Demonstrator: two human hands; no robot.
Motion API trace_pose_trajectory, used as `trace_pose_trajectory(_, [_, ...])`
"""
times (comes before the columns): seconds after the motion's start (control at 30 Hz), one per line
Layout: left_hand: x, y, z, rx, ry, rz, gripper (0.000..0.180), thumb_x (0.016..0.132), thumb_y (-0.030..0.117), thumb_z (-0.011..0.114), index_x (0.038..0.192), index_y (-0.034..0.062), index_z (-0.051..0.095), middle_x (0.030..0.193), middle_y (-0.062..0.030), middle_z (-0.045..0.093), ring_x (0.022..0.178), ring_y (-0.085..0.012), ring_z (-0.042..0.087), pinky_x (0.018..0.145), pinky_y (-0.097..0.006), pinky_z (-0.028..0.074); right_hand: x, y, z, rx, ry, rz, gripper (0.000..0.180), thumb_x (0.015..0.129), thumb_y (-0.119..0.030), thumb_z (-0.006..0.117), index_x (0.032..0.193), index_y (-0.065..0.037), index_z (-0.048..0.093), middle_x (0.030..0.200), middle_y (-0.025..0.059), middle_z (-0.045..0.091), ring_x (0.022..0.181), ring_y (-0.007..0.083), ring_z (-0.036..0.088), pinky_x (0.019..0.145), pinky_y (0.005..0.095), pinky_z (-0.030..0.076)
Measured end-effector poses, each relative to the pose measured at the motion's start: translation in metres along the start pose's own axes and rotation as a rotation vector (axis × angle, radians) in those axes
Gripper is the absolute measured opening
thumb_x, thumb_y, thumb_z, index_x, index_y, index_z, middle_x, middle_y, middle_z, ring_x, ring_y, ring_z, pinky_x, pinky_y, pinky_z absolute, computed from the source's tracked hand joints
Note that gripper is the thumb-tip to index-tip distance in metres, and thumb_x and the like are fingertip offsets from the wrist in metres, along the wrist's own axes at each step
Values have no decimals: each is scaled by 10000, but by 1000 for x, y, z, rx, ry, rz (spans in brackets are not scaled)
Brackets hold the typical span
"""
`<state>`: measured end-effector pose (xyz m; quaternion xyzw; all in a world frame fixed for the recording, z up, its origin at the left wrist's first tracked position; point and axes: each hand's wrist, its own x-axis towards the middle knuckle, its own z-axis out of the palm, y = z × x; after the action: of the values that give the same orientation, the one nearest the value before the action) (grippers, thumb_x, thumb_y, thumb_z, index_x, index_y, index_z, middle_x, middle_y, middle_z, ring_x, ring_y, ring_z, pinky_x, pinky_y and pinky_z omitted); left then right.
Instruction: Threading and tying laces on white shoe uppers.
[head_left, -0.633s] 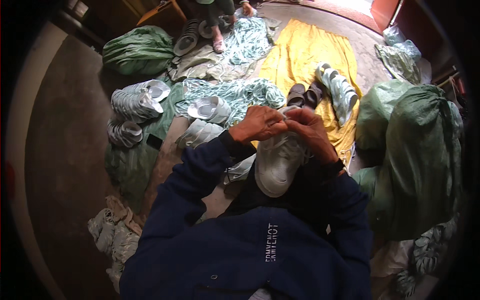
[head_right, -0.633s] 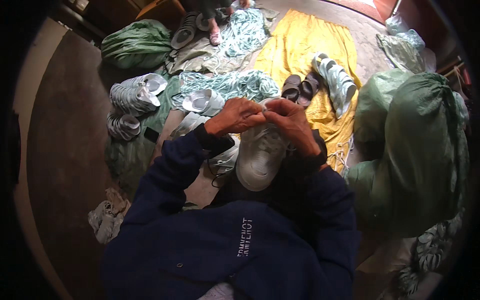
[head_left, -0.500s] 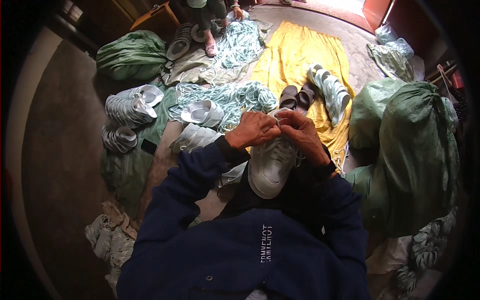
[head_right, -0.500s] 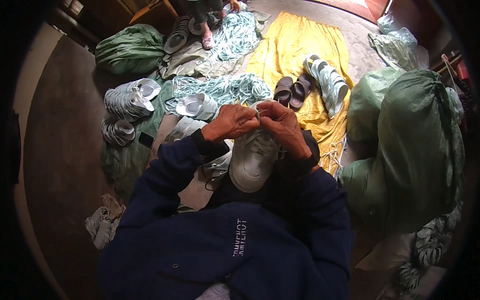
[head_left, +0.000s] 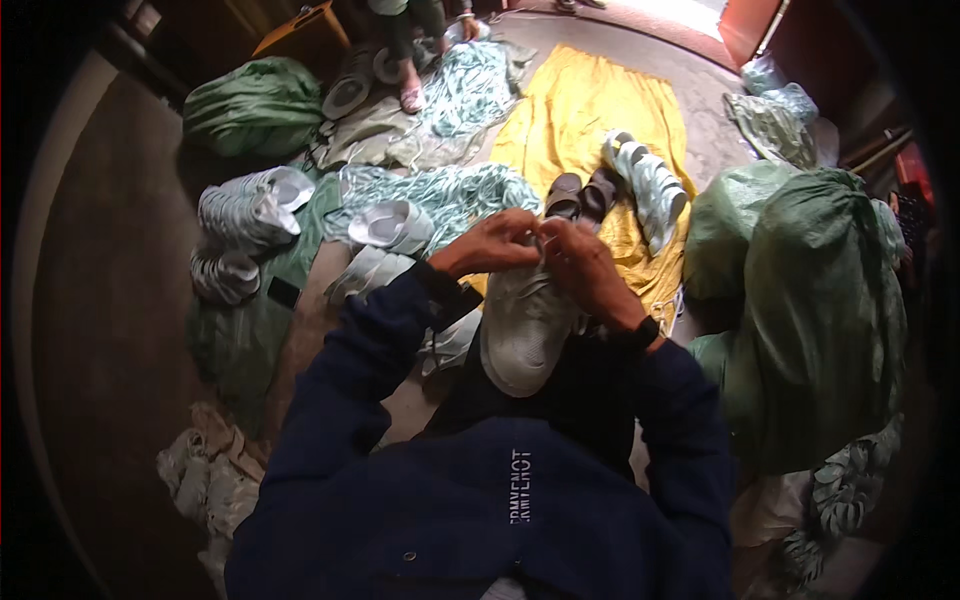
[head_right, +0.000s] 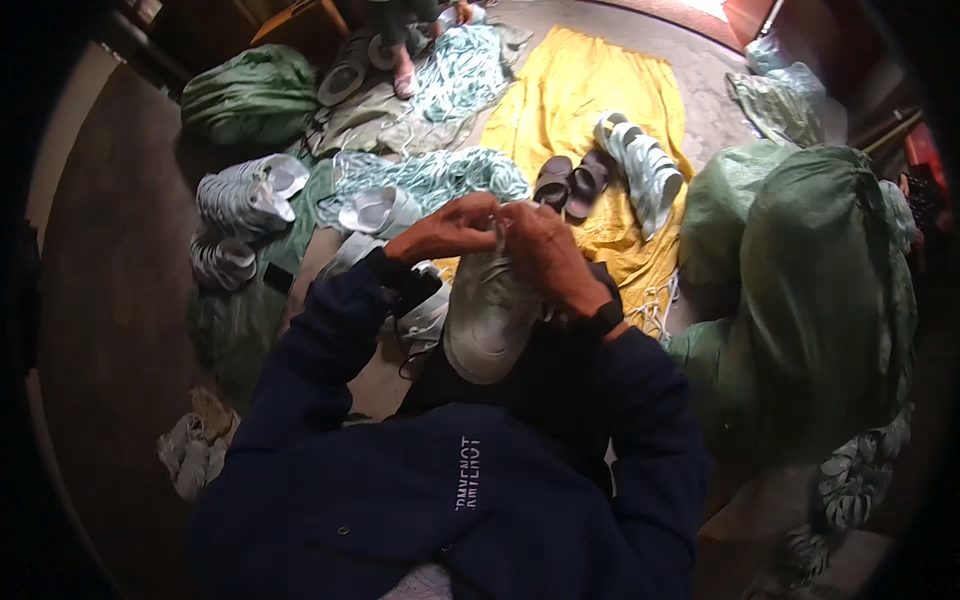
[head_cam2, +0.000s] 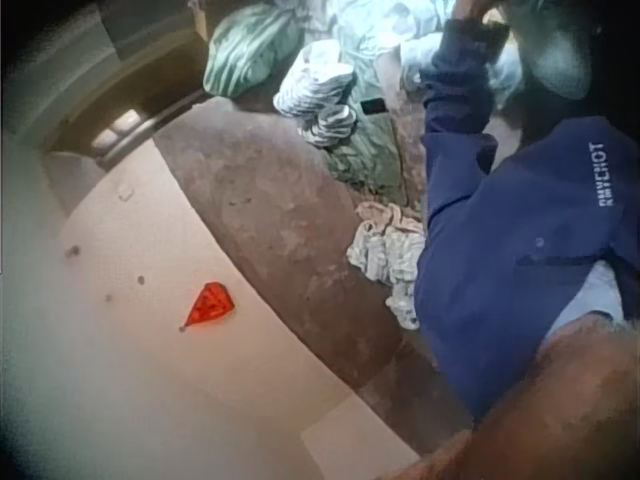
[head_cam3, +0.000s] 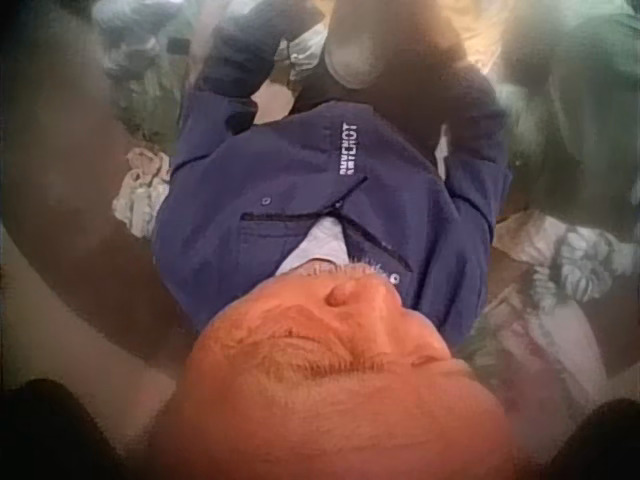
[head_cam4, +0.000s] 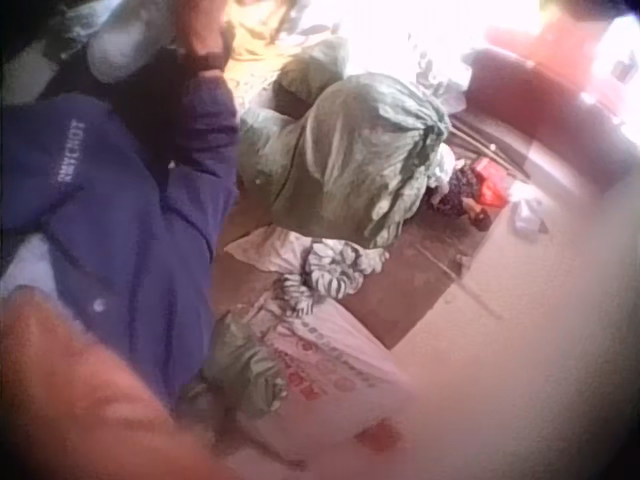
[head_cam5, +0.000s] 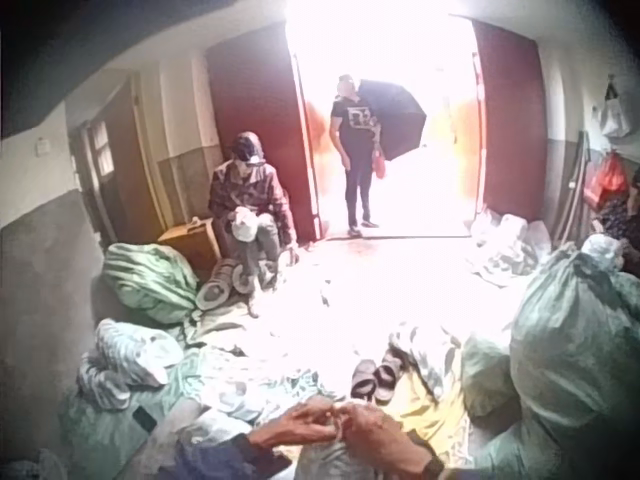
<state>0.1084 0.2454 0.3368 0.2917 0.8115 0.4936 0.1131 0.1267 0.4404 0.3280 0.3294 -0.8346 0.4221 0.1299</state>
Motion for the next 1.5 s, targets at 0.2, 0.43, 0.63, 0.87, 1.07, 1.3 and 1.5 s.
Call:
trace_pose_trajectory(0.2, [-7, -4, -3, -40, -1, -75, 217, 755, 170, 645, 923, 51, 576, 764, 14, 448, 690, -72, 448, 596, -246, 371, 1, 15, -27, -121, -55, 47, 131, 809, -47, 586, 939, -43, 565, 727, 123, 594, 737, 301, 572, 644, 392, 453])
trace_pose_trajectory(0.43, [-6, -9, -1, -258, -79, -183, 234, 778, 193, 658, 932, 30, 590, 784, 14, 492, 692, -81, 473, 618, -237, 392, -22, 27, -22, 63, 31, 290, 152, 835, -85, 614, 970, -20, 586, 784, 117, 663, 741, 248, 646, 646, 340, 496])
trace_pose_trajectory(0.63, [-3, -10, 15, 387, 298, -281, 794, 617, 662, 697, 1059, 12, 582, 1007, -235, 572, 973, -367, 554, 853, -432, 443, -45, 21, -9, 268, 160, 501, 205, 926, -133, 541, 1024, 36, 604, 857, 109, 667, 769, 157, 621, 691, 299, 492])
trace_pose_trajectory(0.87, [1, -30, 16, 247, 81, -487, 865, 626, 695, 642, 1164, 21, 570, 1143, -260, 557, 1118, -379, 530, 938, -442, 421, -55, 20, -10, 209, 147, 461, 252, 936, -144, 524, 1083, 53, 580, 889, 148, 669, 810, 180, 631, 731, 297, 490])
trace_pose_trajectory(1.07, [-10, -71, 8, 108, 187, -203, 465, 821, 453, 533, 1009, 29, 582, 956, -169, 593, 893, -270, 590, 778, -379, 458, -57, 22, -21, 591, 150, 640, 356, 943, -181, 545, 1199, 64, 518, 1053, 111, 642, 867, 143, 609, 805, 255, 478])
trace_pose_trajectory(1.3, [-43, -67, -3, -958, 220, -280, 280, 918, 362, 427, 839, 100, 483, 840, -49, 598, 740, -120, 580, 676, -328, 490, -54, 21, -22, 707, 93, 650, 394, 939, -197, 560, 1239, 50, 492, 1059, 104, 644, 895, 154, 617, 821, 254, 477])
trace_pose_trajectory(1.5, [-50, -54, -20, -131, 445, 43, 155, 873, 55, 598, 902, 42, 446, 849, -57, 575, 756, -73, 520, 678, -252, 470, -58, 23, -23, 864, 289, 653, 340, 951, -190, 539, 1209, 30, 517, 1063, 108, 635, 905, 154, 624, 840, 262, 487])
